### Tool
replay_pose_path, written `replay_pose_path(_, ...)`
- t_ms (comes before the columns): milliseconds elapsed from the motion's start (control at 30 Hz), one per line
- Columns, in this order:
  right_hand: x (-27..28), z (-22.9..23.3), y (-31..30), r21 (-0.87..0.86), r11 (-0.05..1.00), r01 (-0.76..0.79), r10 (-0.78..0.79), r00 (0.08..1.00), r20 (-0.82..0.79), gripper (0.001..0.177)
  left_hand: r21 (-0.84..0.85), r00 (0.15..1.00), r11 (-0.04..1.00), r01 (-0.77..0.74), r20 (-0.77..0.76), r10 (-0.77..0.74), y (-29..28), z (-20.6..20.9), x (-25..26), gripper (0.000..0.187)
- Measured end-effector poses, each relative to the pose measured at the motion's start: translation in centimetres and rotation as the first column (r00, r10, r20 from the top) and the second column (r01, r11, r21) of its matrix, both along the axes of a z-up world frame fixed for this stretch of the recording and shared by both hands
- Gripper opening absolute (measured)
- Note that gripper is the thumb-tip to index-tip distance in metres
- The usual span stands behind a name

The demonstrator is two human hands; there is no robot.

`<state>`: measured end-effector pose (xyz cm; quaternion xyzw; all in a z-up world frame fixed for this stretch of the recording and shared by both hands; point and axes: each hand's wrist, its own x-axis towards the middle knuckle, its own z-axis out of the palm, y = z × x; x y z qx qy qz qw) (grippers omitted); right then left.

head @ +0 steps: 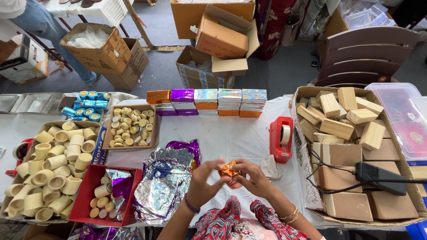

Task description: The person wraps small wooden boxes in shiny metallic foil sheets. They fold the foil around each box, then use a tape dispenser to apply clear tape to seal the edges. The wrapped boxes are placed in a row on the table.

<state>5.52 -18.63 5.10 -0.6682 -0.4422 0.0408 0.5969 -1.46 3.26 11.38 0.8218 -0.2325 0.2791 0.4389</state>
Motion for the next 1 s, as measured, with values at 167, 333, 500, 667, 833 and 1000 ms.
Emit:
replay_pose_path(167,0.0,1.2,-0.1,-0.137,0.99,0.037,-0.033,0.999,0.035,0.033,-0.354,0.848,0.932,-0.07,-0.514,-0.131,0.9,1.4,0.8,0.037)
replay_pose_path(333,0.0,0.2,-0.2,-0.148,0.988,0.055,-0.053,0.998,0.015,0.044,-0.153,0.818,0.988,0.026,-0.565,-0.109,0.9,3.1,1.2,0.031)
replay_pose_path(500,0.1,-0.3,-0.4,-0.114,0.991,0.07,-0.068,0.998,0.015,0.048,-0.082,0.882,0.996,0.033,-0.467,-0.068,0.3,2.6,1.1,0.026)
replay_pose_path(667,0.3,-2.0,-1.0,-0.165,0.981,0.099,-0.104,0.994,-0.022,0.052,0.07,0.969,0.995,-0.067,-0.234,0.082,-1.1,1.7,0.2,0.016)
replay_pose_path(833,-0.1,2.1,-0.6,-0.12,0.989,0.088,-0.091,0.996,-0.022,0.054,0.432,0.987,0.888,-0.16,0.103,0.127,-1.5,2.7,-0.7,0.028)
replay_pose_path(1000,0.1,0.7,-0.9,-0.055,0.998,0.031,-0.031,0.999,0.006,0.034,0.462,0.969,0.868,-0.182,0.233,0.079,-1.9,3.0,-1.6,0.025)
